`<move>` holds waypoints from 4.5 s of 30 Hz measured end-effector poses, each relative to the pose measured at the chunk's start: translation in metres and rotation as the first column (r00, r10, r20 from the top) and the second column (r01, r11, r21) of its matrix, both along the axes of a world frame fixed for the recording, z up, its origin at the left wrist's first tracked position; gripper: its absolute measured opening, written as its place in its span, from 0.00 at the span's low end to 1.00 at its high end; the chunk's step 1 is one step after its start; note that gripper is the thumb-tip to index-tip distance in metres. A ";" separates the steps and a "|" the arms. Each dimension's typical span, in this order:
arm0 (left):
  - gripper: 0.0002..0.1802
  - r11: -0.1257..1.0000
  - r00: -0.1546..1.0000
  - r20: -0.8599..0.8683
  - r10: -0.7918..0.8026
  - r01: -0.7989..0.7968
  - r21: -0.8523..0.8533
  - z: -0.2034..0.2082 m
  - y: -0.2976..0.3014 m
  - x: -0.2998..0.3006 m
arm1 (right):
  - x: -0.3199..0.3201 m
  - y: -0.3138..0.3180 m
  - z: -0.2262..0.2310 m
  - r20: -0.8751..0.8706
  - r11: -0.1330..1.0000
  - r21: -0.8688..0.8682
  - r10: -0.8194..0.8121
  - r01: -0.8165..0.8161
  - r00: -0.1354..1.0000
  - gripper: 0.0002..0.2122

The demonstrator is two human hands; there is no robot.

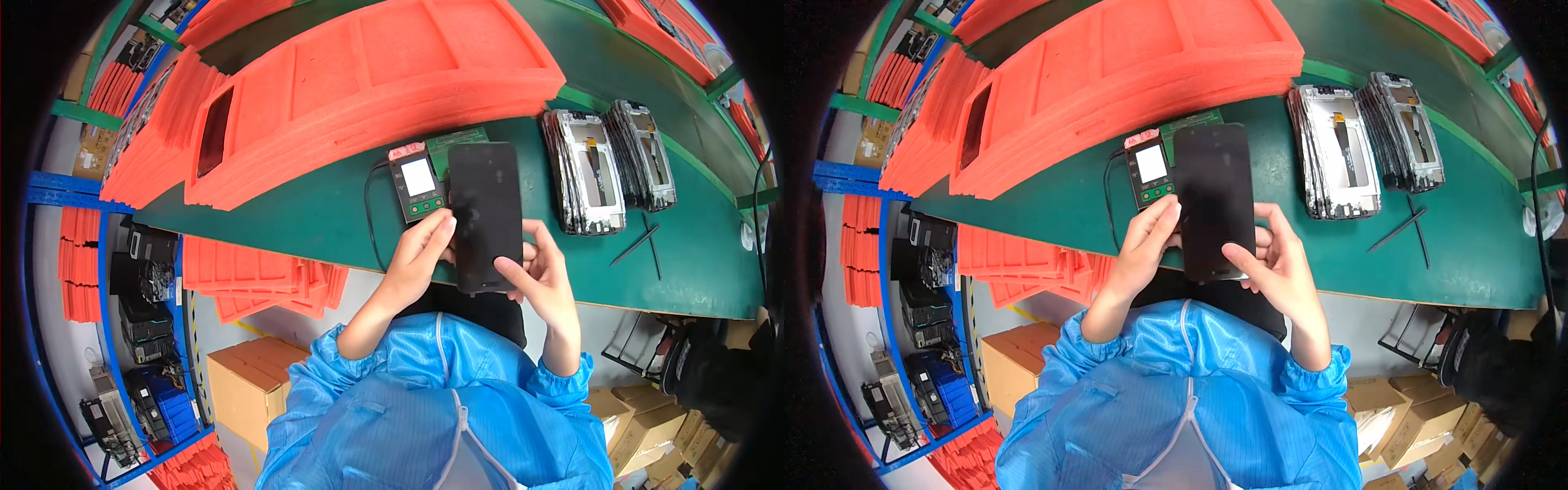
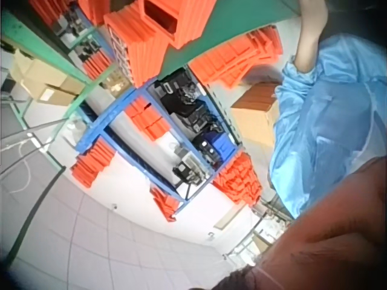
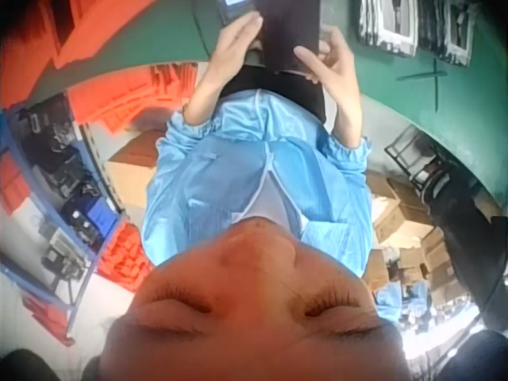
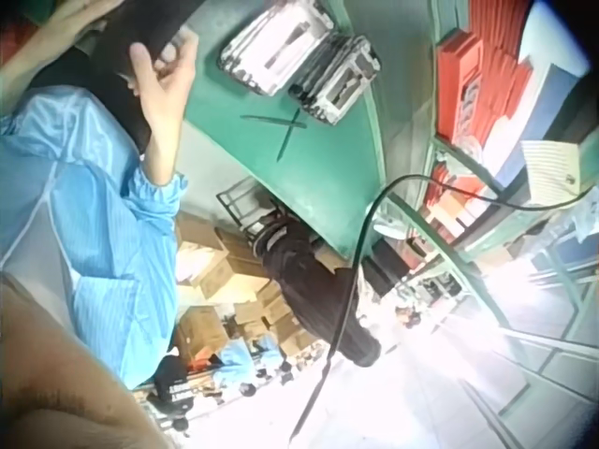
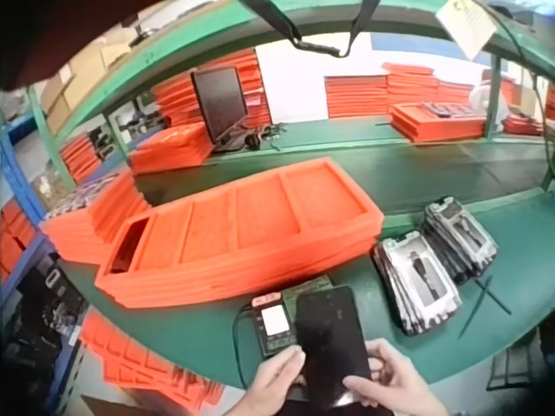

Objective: The person tests smartphone screens by connecting their ribbon cables to a testing device, checking the screen display, disconnecting them, and placing the tested screens into foam trays.

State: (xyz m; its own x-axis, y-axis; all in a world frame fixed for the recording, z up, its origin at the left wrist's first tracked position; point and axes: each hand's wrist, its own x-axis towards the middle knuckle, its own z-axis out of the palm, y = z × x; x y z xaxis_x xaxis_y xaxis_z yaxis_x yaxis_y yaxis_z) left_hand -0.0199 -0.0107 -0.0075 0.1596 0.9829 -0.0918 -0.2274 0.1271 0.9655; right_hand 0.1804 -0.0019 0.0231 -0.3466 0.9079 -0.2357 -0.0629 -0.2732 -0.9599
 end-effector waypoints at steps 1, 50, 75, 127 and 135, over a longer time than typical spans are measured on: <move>0.19 1.000 1.000 0.001 0.004 -0.004 -0.003 -0.001 -0.001 0.000 | -0.001 -0.001 -0.002 0.001 1.000 -0.003 0.004 -0.004 1.000 0.16; 0.16 0.986 0.975 -0.215 -0.057 0.088 0.140 -0.001 -0.004 -0.005 | -0.010 0.001 -0.008 0.245 0.951 0.307 -0.125 0.046 0.961 0.23; 0.10 0.890 0.737 -0.504 0.451 -0.330 0.314 0.008 0.006 -0.032 | 0.008 0.003 -0.003 -0.030 0.997 -0.040 0.060 -0.061 0.998 0.13; 0.13 0.817 0.758 -0.647 0.081 0.321 0.479 0.080 -0.014 -0.037 | 0.017 -0.027 0.009 -0.055 0.972 0.232 -0.015 0.028 0.998 0.11; 0.18 0.701 0.589 -0.398 0.703 -0.485 0.522 0.103 0.084 -0.207 | 0.044 0.003 0.032 0.180 0.708 0.662 -0.467 0.244 0.866 0.10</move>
State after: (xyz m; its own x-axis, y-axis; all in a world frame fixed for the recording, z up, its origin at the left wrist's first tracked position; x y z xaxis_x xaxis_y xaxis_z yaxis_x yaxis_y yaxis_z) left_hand -0.2270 0.0730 0.0952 -0.4423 0.8122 0.3804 0.4283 -0.1814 0.8852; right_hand 0.2244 0.0010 0.0550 0.0249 0.9297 0.3675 0.2984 0.3439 -0.8903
